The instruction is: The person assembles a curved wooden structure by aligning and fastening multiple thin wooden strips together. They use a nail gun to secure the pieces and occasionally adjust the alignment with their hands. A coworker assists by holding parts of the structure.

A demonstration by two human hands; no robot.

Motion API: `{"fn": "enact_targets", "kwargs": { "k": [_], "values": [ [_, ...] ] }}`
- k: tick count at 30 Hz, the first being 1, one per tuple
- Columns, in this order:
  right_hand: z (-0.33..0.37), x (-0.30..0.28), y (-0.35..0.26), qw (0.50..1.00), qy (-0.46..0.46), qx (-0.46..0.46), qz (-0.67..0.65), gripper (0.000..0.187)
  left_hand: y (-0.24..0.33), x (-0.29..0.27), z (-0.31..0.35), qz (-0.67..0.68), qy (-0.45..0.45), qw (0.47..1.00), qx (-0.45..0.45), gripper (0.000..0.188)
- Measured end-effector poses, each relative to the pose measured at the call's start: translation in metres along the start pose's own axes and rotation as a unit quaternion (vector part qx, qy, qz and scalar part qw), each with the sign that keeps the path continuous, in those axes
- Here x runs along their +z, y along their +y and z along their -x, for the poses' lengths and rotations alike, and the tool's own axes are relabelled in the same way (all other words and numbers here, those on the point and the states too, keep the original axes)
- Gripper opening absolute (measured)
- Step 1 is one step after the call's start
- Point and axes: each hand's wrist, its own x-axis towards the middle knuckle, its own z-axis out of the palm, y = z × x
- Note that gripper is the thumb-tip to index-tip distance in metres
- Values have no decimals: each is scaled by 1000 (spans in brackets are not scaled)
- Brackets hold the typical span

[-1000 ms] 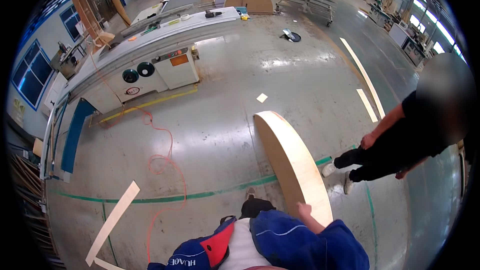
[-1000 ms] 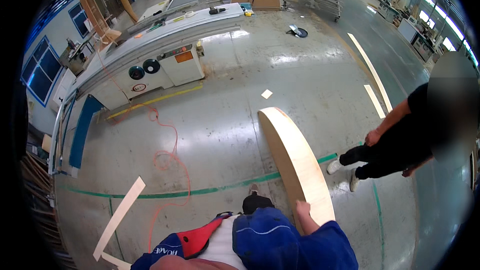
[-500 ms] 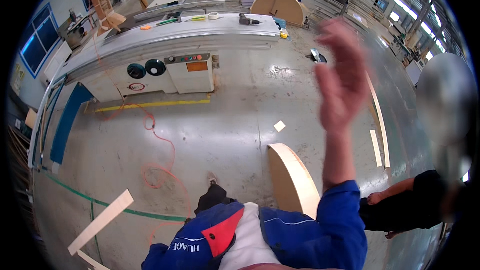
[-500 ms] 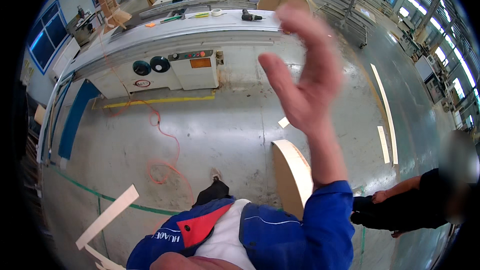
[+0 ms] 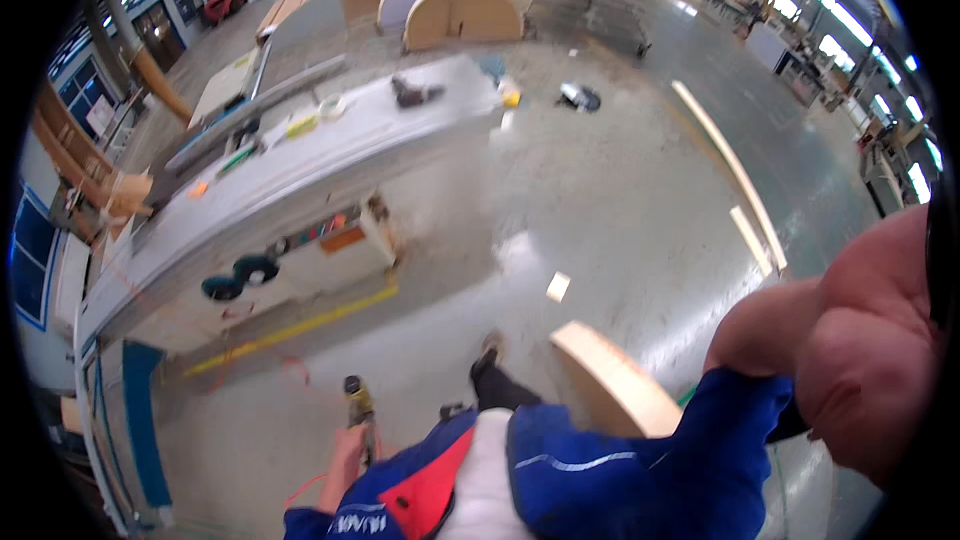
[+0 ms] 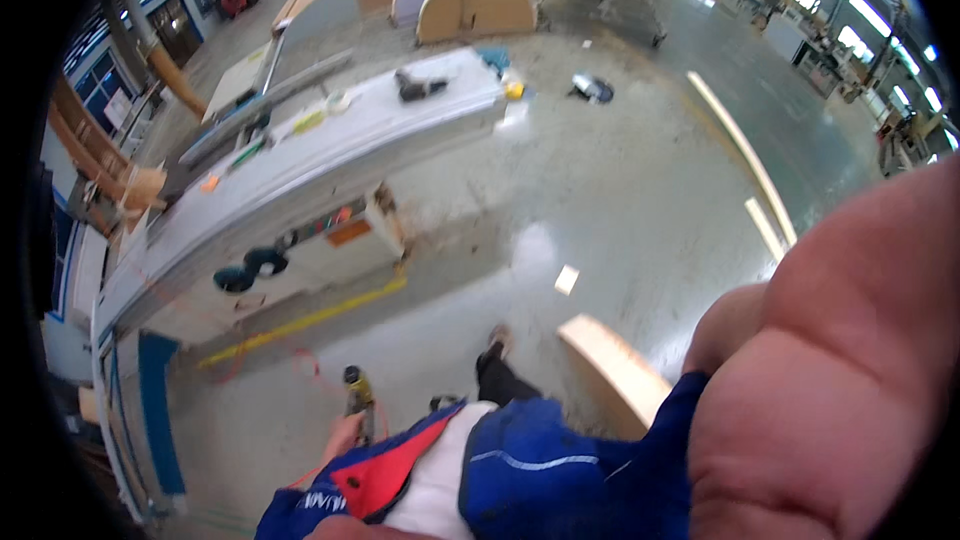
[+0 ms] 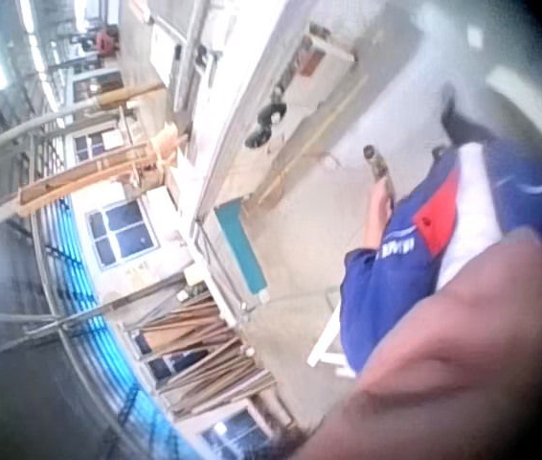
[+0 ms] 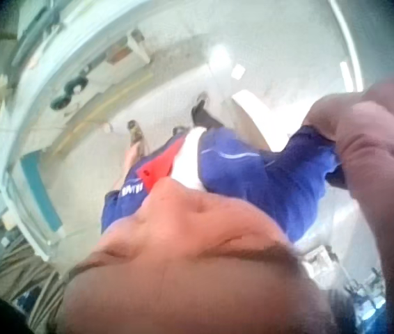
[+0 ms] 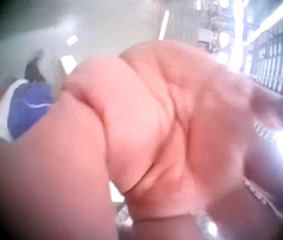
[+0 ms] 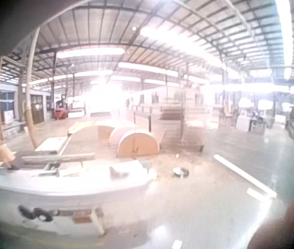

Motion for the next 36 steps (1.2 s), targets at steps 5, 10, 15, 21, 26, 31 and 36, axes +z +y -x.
{"fn": "enact_targets", "kwargs": {
  "k": [5,10,15,21,26,31,36],
  "values": [
    [69,22,83,999,1,16,44,40,50,12,-133,-25,113,985,125,23],
    [123,70,173,998,15,40,41,38,231,3,-46,-189,165,933,257,51],
    [176,126,280,993,30,39,107,36,463,22,-149,-126,260,888,358,31],
    [348,203,382,834,-285,441,172,35,565,18,-260,-176,358,853,337,34],
    [558,99,342,576,-347,722,166,34,624,52,-332,-245,367,858,264,35],
    [739,-32,207,326,-370,842,218,33,659,91,-356,-239,399,859,215,39],
    [818,-98,157,12,-172,977,123,30,665,126,-408,-214,455,849,162,46]
  ]
}}
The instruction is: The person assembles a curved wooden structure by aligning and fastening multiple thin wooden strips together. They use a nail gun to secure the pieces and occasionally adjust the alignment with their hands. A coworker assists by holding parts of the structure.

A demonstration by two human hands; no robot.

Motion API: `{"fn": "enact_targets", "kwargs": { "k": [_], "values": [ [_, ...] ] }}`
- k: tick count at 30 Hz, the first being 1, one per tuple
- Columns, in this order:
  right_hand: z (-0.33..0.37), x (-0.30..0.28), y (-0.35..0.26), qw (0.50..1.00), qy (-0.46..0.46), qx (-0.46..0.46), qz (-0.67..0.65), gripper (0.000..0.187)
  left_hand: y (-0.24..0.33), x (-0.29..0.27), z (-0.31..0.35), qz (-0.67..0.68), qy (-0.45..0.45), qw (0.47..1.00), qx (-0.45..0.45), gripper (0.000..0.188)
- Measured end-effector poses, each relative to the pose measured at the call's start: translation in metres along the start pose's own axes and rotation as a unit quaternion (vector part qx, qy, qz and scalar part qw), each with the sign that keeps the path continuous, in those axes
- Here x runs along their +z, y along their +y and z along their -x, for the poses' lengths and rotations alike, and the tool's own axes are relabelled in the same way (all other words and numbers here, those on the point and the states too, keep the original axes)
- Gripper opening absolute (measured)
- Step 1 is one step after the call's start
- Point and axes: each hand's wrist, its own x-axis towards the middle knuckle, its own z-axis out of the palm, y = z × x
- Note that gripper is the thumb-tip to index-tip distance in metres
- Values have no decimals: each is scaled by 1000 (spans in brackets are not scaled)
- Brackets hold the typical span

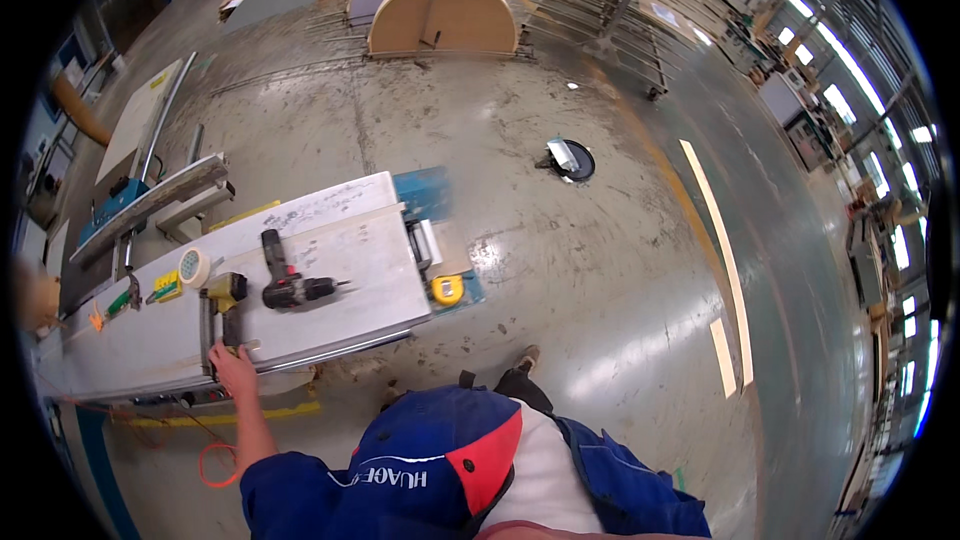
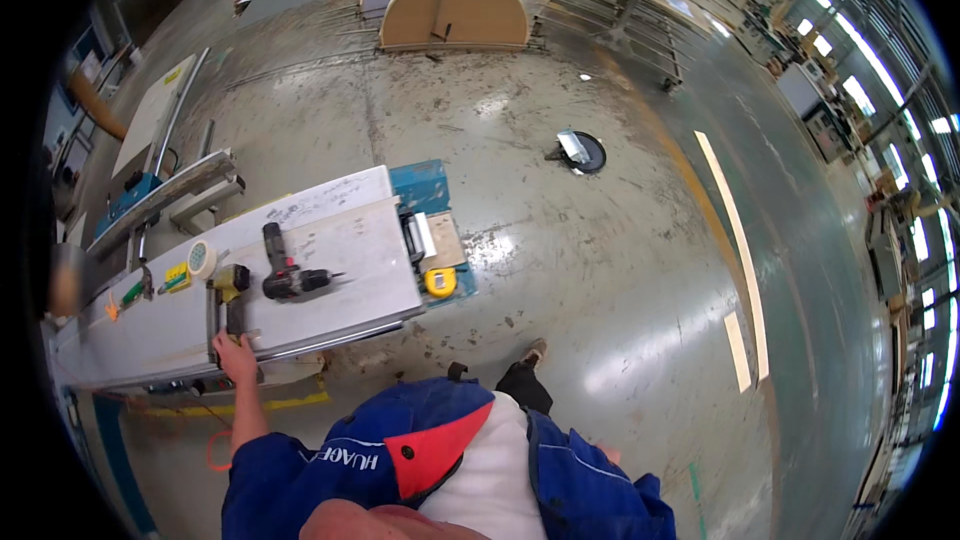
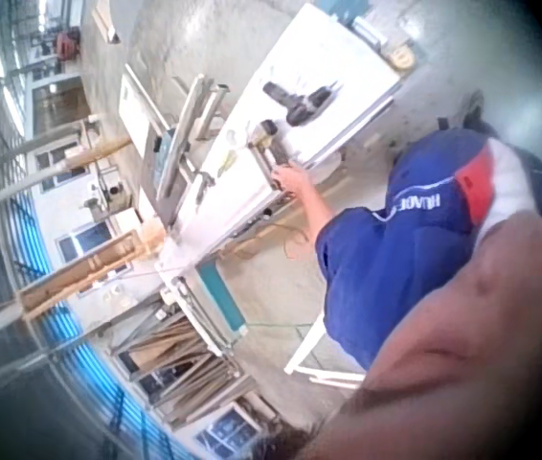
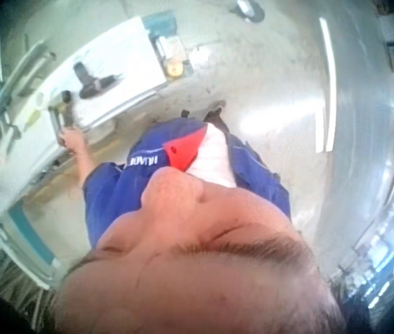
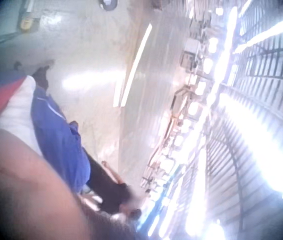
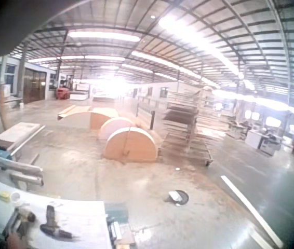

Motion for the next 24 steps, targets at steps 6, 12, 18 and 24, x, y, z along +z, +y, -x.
{"fn": "enact_targets", "kwargs": {
  "k": [6,12,18,24],
  "values": [
    [-121,-93,-67,996,-23,60,-67,28,70,1,-3,-15,44,982,-181,56],
    [-235,-152,-272,987,-25,-106,-121,26,267,-15,80,166,138,974,65,53],
    [-197,-53,-573,908,-184,-376,19,33,503,23,162,428,-66,888,158,38],
    [-113,46,-784,737,-242,-589,226,32,652,93,129,499,-281,786,233,25]
  ]
}}
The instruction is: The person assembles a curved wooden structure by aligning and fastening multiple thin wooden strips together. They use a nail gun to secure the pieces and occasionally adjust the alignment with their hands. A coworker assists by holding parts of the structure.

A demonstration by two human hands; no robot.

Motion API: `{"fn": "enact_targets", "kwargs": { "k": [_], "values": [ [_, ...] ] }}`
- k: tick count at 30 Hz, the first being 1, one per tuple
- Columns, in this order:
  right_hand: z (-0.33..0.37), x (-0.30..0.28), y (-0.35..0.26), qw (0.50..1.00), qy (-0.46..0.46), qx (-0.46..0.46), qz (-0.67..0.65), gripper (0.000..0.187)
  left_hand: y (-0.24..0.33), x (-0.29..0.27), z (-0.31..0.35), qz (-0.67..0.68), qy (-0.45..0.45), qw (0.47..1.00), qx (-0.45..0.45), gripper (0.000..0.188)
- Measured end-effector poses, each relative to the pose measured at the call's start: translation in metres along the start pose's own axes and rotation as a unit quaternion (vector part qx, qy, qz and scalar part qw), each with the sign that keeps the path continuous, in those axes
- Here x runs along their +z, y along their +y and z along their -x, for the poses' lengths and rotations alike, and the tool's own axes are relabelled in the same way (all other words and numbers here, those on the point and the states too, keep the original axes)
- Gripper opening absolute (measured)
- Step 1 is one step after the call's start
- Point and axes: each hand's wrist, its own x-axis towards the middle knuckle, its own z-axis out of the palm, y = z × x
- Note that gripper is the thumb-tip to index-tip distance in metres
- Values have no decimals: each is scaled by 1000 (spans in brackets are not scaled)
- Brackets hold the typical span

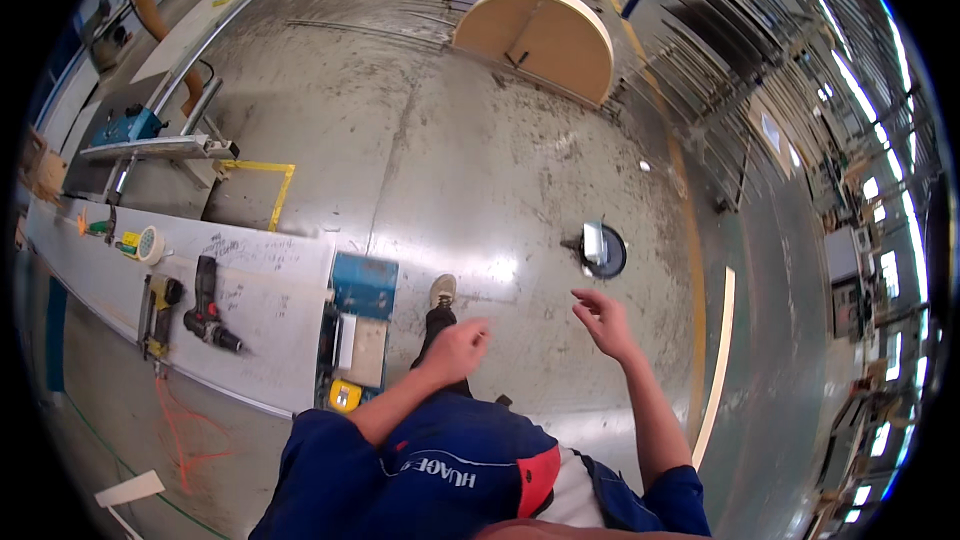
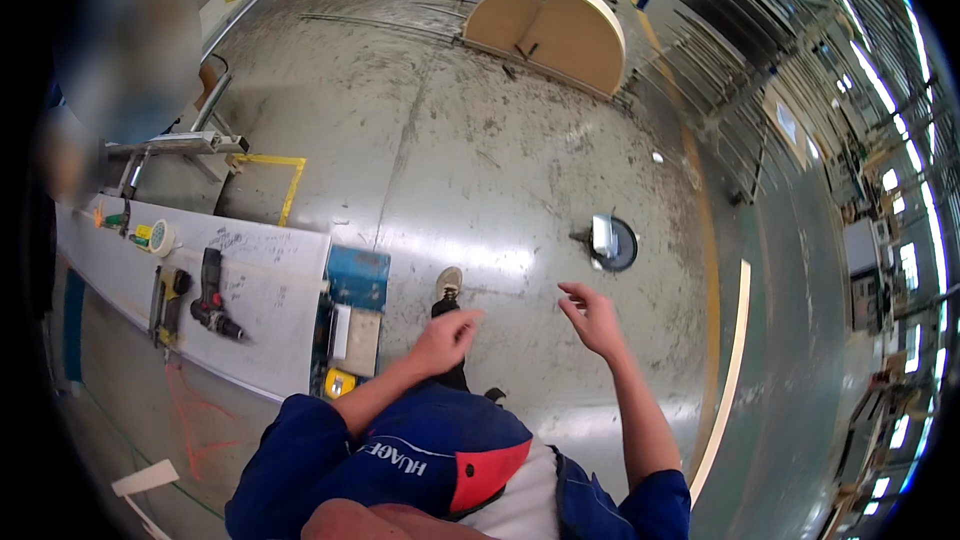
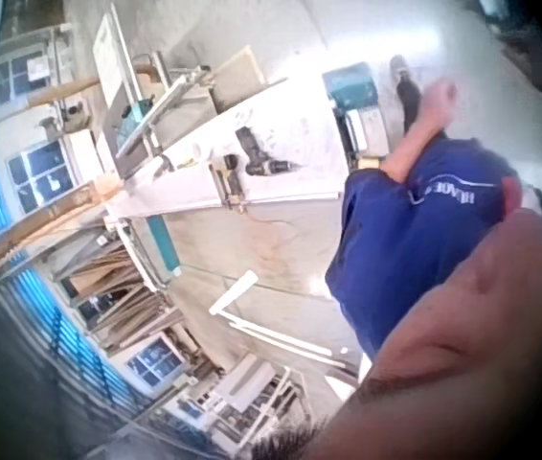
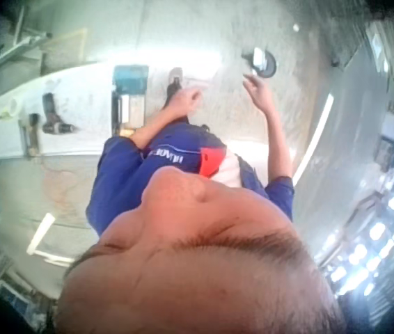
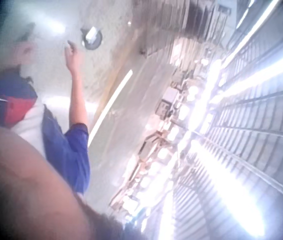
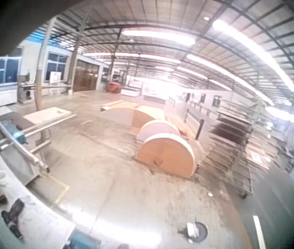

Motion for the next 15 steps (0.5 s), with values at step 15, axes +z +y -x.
{"fn": "enact_targets", "kwargs": {
  "k": [15],
  "values": [
    [-61,-16,213,835,55,524,-156,25,-81,-29,-219,101,-122,982,-98,28]
  ]
}}
